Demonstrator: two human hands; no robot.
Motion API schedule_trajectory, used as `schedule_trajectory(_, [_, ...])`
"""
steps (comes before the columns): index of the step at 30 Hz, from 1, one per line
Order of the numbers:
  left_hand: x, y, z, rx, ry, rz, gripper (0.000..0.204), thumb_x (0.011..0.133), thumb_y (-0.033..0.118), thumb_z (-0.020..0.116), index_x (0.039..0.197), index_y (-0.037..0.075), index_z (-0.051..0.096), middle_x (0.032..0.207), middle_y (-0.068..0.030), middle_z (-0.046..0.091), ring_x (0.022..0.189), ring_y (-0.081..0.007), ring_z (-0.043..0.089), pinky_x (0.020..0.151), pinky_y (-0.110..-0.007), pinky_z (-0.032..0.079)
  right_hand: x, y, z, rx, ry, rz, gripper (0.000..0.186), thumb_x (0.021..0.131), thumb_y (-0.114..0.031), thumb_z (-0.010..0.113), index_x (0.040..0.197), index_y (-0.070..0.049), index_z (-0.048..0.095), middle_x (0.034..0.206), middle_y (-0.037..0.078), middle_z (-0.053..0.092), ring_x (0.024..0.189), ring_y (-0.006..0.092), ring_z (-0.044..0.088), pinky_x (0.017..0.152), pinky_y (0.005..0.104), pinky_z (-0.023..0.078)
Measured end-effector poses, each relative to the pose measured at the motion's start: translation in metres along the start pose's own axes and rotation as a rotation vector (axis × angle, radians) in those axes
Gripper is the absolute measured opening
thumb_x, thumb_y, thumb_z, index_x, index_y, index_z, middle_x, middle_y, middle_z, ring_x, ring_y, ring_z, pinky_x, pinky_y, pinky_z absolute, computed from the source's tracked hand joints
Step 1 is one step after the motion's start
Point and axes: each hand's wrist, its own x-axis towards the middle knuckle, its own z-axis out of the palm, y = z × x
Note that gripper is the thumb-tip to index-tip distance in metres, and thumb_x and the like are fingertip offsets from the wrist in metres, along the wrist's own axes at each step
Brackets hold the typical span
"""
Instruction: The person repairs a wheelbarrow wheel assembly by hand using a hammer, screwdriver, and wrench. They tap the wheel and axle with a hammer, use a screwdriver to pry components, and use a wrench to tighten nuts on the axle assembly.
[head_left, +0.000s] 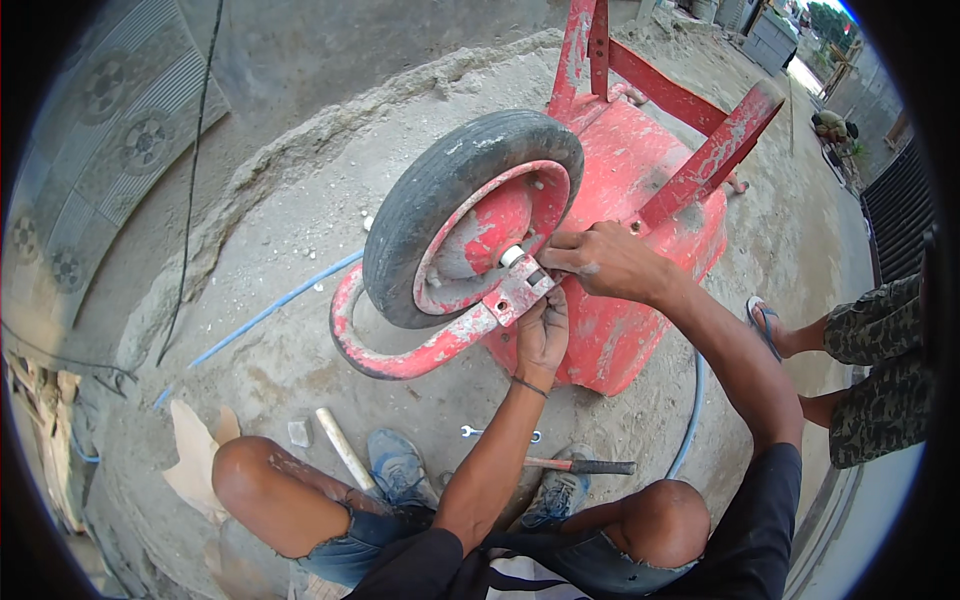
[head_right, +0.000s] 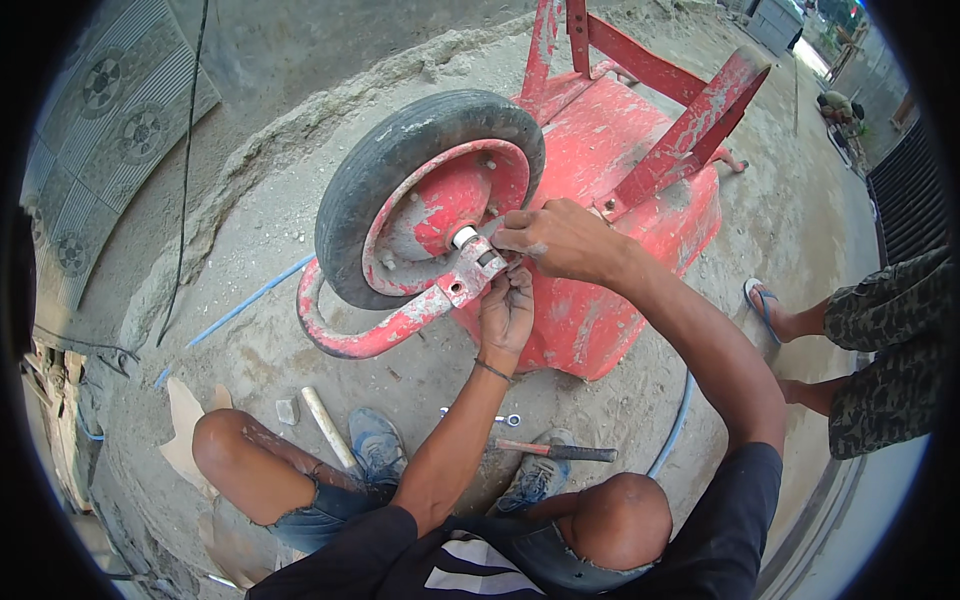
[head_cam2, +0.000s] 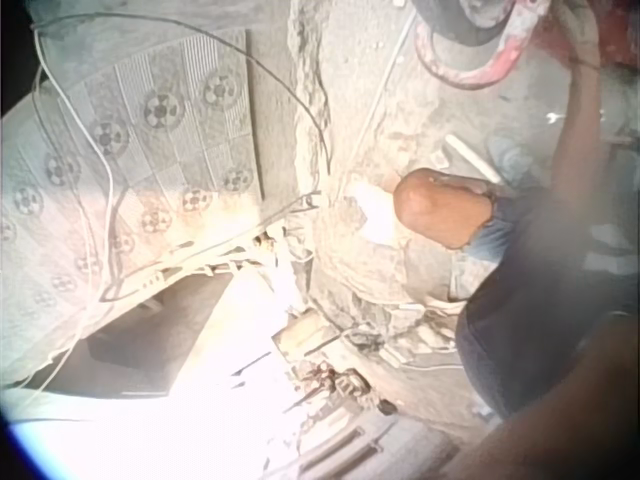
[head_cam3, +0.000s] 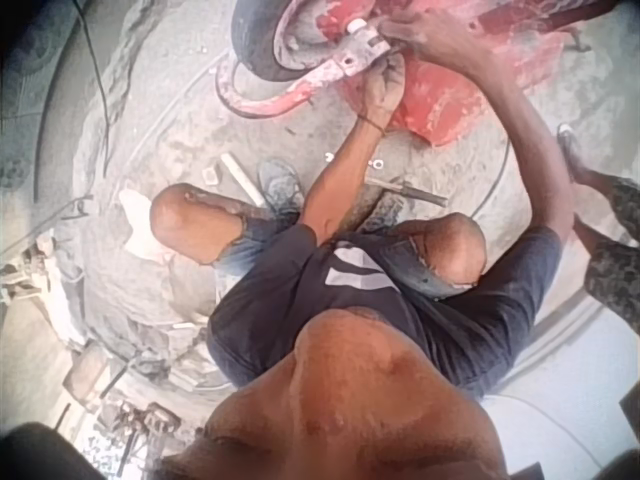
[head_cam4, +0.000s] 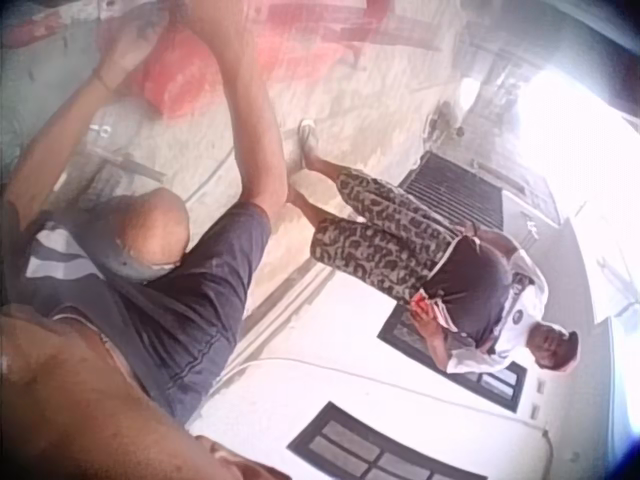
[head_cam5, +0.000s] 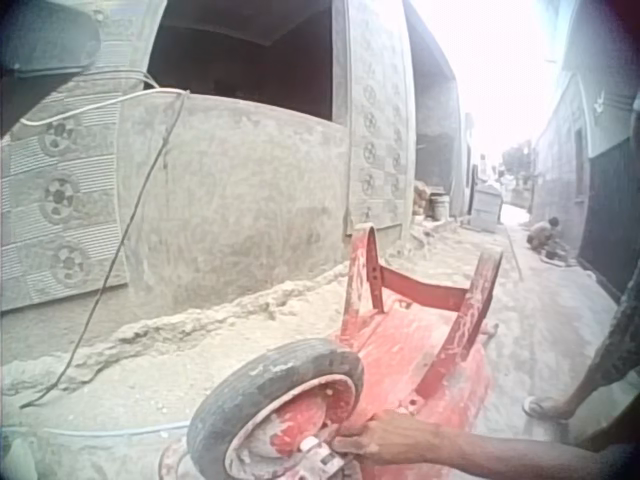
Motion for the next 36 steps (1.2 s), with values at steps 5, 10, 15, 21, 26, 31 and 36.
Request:
schedule_trajectory(5, [0.001,-0.005,0.003,0.029,-0.008,0.015,0.028,0.083,-0.001,0.059,0.11,-0.003,0.051,0.101,-0.0092,0.052,0.081,-0.0156,0.047,0.075,-0.026,0.045,-0.002,0.003,0.0,-0.115,-0.127,0.022,0.025,0.072,-0.008,0.058,0.097,-0.009,0.058,0.089,0.009,0.062,0.068,0.0304,0.062,0.059,0.041,0.05])
schedule_trajectory(10, [0.002,0.0,-0.005,-0.004,-0.002,-0.004,0.028,0.082,-0.001,0.06,0.108,-0.002,0.051,0.1,-0.0083,0.052,0.081,-0.0149,0.047,0.074,-0.025,0.045,-0.004,0.002,0.007,0.019,0.039,0.011,0.021,0.071,-0.012,0.061,0.091,-0.007,0.058,0.08,0.01,0.059,0.066,0.0306,0.062,0.056,0.042,0.049])
schedule_trajectory(15, [0.0,-0.004,0.011,-0.021,-0.035,-0.014,0.028,0.081,0.0,0.061,0.108,-0.001,0.052,0.098,-0.0076,0.052,0.081,-0.015,0.046,0.074,-0.025,0.045,-0.008,0.004,0.006,-0.019,0.016,0.071,0.02,0.071,-0.01,0.06,0.091,-0.009,0.058,0.08,0.01,0.058,0.066,0.0307,0.062,0.056,0.0415,0.048])
schedule_trajectory(21, [-0.001,0.002,-0.004,0.013,-0.017,0.0,0.029,0.082,0.001,0.062,0.109,0.0,0.052,0.097,-0.0061,0.054,0.081,-0.0148,0.047,0.074,-0.025,0.044,-0.006,0.0,0.01,0.043,0.096,0.042,0.02,0.071,-0.011,0.061,0.091,-0.009,0.059,0.08,0.01,0.058,0.065,0.0305,0.061,0.055,0.0413,0.047])
schedule_trajectory(26, [-0.001,0.0,0.004,0.079,-0.025,-0.028,0.028,0.083,0.002,0.061,0.11,0.0,0.053,0.098,-0.0069,0.055,0.082,-0.0149,0.047,0.074,-0.026,0.044,-0.013,-0.003,0.007,0.009,0.016,0.151,0.025,0.07,-0.012,0.062,0.095,-0.011,0.06,0.081,0.01,0.058,0.066,0.0306,0.061,0.056,0.0415,0.047])
schedule_trajectory(31, [0.0,0.008,-0.002,0.019,-0.005,-0.064,0.031,0.081,0.001,0.062,0.111,0.002,0.053,0.099,-0.0057,0.055,0.084,-0.0151,0.05,0.074,-0.025,0.045,-0.019,-0.003,0.02,0.128,0.225,0.078,0.023,0.071,-0.015,0.061,0.093,-0.01,0.062,0.078,0.01,0.059,0.067,0.031,0.062,0.056,0.0415,0.047])
schedule_trajectory(36, [-0.002,0.003,0.002,0.018,0.061,-0.108,0.016,0.085,0.009,0.059,0.099,0.001,0.054,0.088,-0.0065,0.055,0.077,-0.0171,0.049,0.069,-0.028,0.042,-0.014,-0.001,0.031,0.031,0.16,0.208,0.025,0.068,-0.012,0.062,0.092,-0.006,0.06,0.083,0.013,0.063,0.069,0.0325,0.064,0.055,0.0424,0.049])
